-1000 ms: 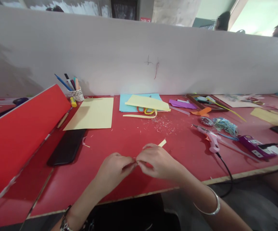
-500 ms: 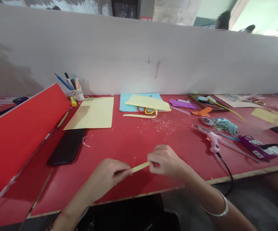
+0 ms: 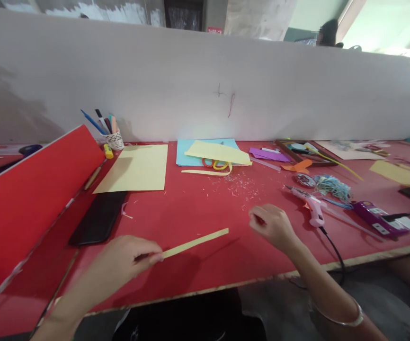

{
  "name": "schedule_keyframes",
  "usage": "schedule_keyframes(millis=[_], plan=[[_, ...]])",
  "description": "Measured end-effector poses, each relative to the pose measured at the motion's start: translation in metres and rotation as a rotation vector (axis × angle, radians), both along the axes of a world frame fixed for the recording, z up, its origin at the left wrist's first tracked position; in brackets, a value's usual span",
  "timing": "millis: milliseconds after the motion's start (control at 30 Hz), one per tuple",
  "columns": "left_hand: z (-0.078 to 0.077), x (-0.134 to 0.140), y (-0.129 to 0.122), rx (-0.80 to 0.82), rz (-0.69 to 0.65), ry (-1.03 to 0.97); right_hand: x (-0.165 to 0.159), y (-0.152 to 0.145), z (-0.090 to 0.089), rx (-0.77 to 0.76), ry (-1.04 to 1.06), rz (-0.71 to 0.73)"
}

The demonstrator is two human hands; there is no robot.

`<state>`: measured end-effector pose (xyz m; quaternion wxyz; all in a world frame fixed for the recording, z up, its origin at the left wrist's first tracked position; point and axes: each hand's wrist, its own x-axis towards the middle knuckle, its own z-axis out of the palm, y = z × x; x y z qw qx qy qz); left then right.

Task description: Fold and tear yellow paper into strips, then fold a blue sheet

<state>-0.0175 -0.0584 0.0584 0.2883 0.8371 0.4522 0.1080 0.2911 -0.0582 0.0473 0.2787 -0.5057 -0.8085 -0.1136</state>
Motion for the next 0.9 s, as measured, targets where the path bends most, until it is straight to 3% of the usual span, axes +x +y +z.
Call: schedule_keyframes(millis=[100,267,400,600,767,900], plan=[[0.007,0.013,0.002,-0.011,-0.036,0.027,-0.022,-0.003,0.011,-0.059,0.111,0.086],[0.012,0.027,0.007,-0.001,-0.095,0.044,-0.065,-0.001,0.027,-0.376,-0.126,0.365],[0.011,0.031,0.008,0.11,-0.102,0.063,-0.078,0.004,0.029,-0.526,-0.259,0.28],[0.001,0.049,0.008,0.334,-0.106,0.163,-0.09,0.005,0.028,-0.507,-0.247,0.314],[-0.008,0.042,0.013,0.616,-0.131,0.162,-0.08,0.007,0.023,-0.477,-0.123,0.341],[-0.011,0.023,0.016,0.542,-0.009,0.221,-0.059,0.009,0.022,-0.519,-0.015,0.31]])
